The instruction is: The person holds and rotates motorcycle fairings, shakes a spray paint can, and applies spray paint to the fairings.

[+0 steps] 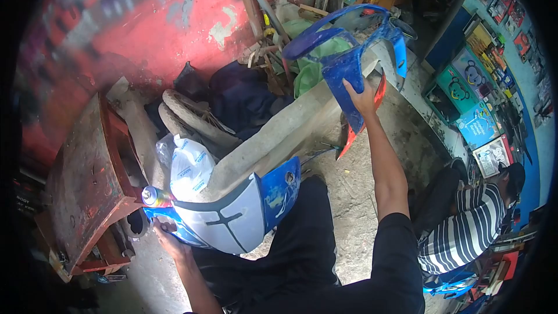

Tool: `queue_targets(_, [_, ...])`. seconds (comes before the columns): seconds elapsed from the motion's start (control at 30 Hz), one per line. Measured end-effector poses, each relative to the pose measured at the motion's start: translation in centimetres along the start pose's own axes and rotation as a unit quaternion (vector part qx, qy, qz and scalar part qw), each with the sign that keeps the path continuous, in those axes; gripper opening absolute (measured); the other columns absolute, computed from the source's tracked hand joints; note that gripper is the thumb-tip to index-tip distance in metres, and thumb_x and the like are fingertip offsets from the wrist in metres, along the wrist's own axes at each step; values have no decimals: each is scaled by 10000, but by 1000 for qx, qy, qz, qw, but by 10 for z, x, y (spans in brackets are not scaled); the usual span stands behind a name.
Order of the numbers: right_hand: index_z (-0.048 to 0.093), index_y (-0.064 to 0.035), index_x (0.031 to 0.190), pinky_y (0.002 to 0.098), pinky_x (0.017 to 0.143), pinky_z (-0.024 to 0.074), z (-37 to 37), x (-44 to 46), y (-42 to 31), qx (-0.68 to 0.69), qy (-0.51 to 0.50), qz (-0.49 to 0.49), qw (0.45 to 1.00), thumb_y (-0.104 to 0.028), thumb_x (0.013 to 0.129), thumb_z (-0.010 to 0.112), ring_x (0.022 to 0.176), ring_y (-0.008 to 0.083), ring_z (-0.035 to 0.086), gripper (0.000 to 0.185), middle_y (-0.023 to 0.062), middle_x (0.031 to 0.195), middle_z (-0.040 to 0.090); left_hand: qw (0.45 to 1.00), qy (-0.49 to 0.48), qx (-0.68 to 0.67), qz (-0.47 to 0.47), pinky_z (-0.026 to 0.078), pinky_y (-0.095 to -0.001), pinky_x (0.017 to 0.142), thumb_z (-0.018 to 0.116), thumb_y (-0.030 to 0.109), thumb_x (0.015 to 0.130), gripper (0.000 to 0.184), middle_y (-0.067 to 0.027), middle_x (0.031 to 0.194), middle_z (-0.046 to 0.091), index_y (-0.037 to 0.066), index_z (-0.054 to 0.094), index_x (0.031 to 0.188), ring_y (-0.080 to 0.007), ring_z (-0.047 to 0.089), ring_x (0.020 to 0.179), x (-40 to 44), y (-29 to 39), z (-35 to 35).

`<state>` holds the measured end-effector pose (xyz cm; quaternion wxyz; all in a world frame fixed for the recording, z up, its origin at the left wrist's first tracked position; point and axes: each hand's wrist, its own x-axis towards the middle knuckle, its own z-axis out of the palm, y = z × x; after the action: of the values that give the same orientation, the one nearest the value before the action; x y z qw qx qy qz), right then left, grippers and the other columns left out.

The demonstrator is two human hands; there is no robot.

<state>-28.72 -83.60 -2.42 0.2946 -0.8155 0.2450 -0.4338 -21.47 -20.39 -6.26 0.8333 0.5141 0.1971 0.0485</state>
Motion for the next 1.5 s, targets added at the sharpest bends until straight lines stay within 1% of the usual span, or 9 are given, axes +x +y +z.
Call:
queue_targets(0.8, [619, 42, 1282, 368, 929, 531, 37, -21, 58, -13, -132, 70, 989, -312, 876, 789, 1035, 242, 703, 565, 177, 1132, 723, 999, 7, -36, -32, 376, -264, 614, 621, 404, 1011, 393, 55, 651, 396, 164, 448, 752, -85, 417, 611, 19, -22, 32])
queue_targets(1.03, [508, 53, 1396, 387, 1014, 485, 40, -31, 57, 21, -95, 130, 987, -415, 799, 850, 1175, 277, 628, 832, 222, 1283, 628, 996, 71, 33, -40, 412, -267, 636, 623, 406, 1009, 358, 57, 675, 398, 153, 504, 786, -90, 440, 623, 23, -29, 40])
queue_targets(1.13, [423, 65, 1450, 409, 1095, 409, 51, -44, 56, -58, -19, 54, 997, -410, 821, 834, 1308, 315, 512, 888, 261, 1413, 495, 996, 49, 48, -55, 410, -278, 704, 637, 468, 979, 341, 55, 728, 419, 133, 594, 931, -95, 463, 699, 28, -39, 27])
queue_targets(1.2, [331, 71, 1491, 425, 1141, 342, 57, -67, 27, -215, 160, -19, 963, -385, 871, 791, 1375, 344, 414, 897, 270, 1478, 382, 995, 64, 46, -54, 396, -272, 684, 646, 451, 981, 327, 66, 691, 388, 134, 602, 914, -84, 443, 671, 20, -42, 34])
queue_targets(1.3, [320, 44, 1499, 399, 1129, 357, 84, -144, -11, 45, 11, 68, 997, -362, 926, 736, 1350, 316, 439, 816, 231, 1469, 408, 995, 53, 9, -81, 430, -264, 638, 676, 361, 981, 251, 67, 702, 437, 129, 621, 902, -78, 487, 662, 27, -62, 21])
queue_targets(1.33, [337, 38, 1492, 382, 1119, 367, 88, -174, -36, 96, -84, 115, 985, -350, 948, 714, 1336, 296, 454, 767, 203, 1455, 436, 995, 76, 18, -64, 422, -267, 617, 672, 318, 989, 327, 45, 691, 480, 130, 562, 744, -83, 486, 652, 22, -57, 31])
queue_targets(1.4, [402, 5, 1464, 333, 1061, 424, 91, -208, -85, 263, -204, 218, 918, -342, 1002, 643, 1251, 209, 528, 626, 120, 1364, 541, 994, 64, -12, -88, 399, -255, 615, 670, 308, 993, 320, 50, 691, 479, 135, 565, 745, -72, 464, 647, 20, -53, 30])
queue_targets(1.47, [447, -17, 1432, 313, 1024, 448, 95, -215, -94, 371, -183, 304, 858, -341, 1022, 608, 1185, 174, 563, 547, 82, 1293, 581, 993, 60, -24, -98, 382, -246, 613, 655, 305, 1003, 334, 56, 681, 470, 147, 553, 727, -65, 449, 643, 22, -46, 30])
queue_targets(1.5, [492, -38, 1400, 293, 987, 473, 97, -216, -100, 468, -152, 384, 781, -340, 1042, 573, 1119, 139, 598, 476, 45, 1222, 621, 996, 47, -9, -74, 408, -259, 551, 694, 348, 973, 252, 75, 694, 419, 98, 684, 1003, -61, 431, 601, 32, -53, 21])
